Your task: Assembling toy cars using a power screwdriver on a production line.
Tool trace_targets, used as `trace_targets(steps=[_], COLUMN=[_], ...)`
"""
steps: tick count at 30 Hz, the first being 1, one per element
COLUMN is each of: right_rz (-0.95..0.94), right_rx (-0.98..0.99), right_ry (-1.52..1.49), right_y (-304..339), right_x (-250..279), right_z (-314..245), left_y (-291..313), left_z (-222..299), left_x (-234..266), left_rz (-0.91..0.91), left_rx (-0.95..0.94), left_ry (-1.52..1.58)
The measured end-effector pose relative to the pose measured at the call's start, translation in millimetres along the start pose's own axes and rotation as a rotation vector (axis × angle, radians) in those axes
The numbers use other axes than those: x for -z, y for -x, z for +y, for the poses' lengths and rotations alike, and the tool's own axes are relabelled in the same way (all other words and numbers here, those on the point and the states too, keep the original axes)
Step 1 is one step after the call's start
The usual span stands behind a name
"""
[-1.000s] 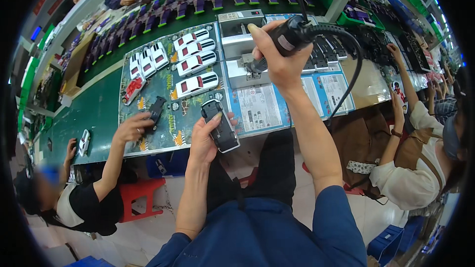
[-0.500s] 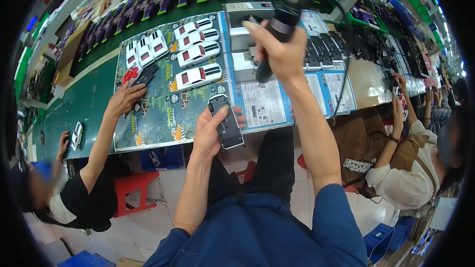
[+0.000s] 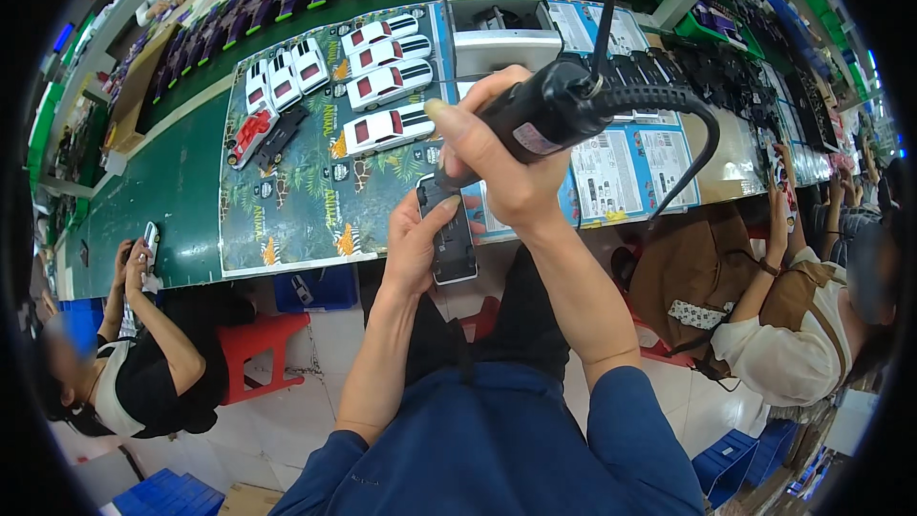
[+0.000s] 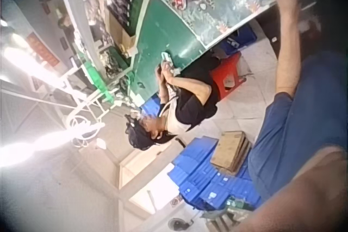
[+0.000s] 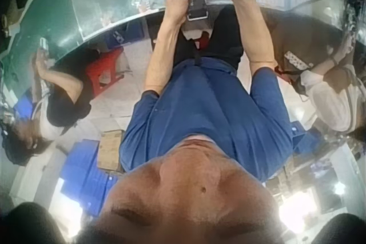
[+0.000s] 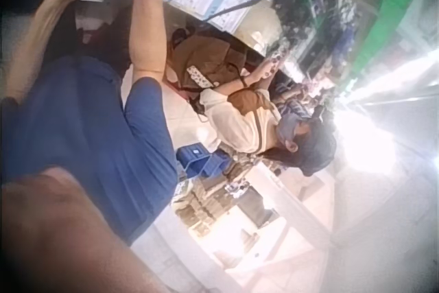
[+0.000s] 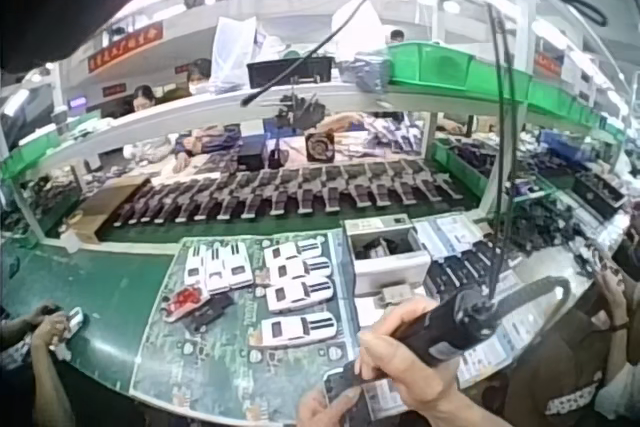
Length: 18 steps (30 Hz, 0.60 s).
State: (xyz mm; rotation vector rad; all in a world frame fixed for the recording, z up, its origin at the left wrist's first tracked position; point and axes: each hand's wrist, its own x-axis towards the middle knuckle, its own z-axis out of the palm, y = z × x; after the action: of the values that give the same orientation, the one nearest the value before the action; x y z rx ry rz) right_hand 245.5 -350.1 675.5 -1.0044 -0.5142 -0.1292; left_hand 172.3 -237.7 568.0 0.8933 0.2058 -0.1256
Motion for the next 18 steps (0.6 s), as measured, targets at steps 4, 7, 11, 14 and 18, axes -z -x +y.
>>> trace_targets(steps=[4, 7, 11, 14, 18], right_rz=[-0.123, -0.212, -0.276, -0.287, -0.298], right_rx=[0.015, -0.053, -0.081, -0.102, -0.071], right_ry=[0.069, 0.073, 0.061, 0.062, 0.077], right_y=[0, -1, -2, -2, 0], right_x=[2, 7, 11, 12, 13], right_z=[6, 11, 11, 10, 10], left_y=[-2, 0, -2, -1, -1], left_z=[-6, -3, -2, 1, 0], left_x=[5, 4, 4, 1, 2], left_rz=[0.003, 0.005, -0.019, -0.009, 0.005], left_rx=[-0.009, 0.014, 0.019, 0.035, 0.044], left_ry=[-0.010, 0.003, -0.012, -0.032, -0.033])
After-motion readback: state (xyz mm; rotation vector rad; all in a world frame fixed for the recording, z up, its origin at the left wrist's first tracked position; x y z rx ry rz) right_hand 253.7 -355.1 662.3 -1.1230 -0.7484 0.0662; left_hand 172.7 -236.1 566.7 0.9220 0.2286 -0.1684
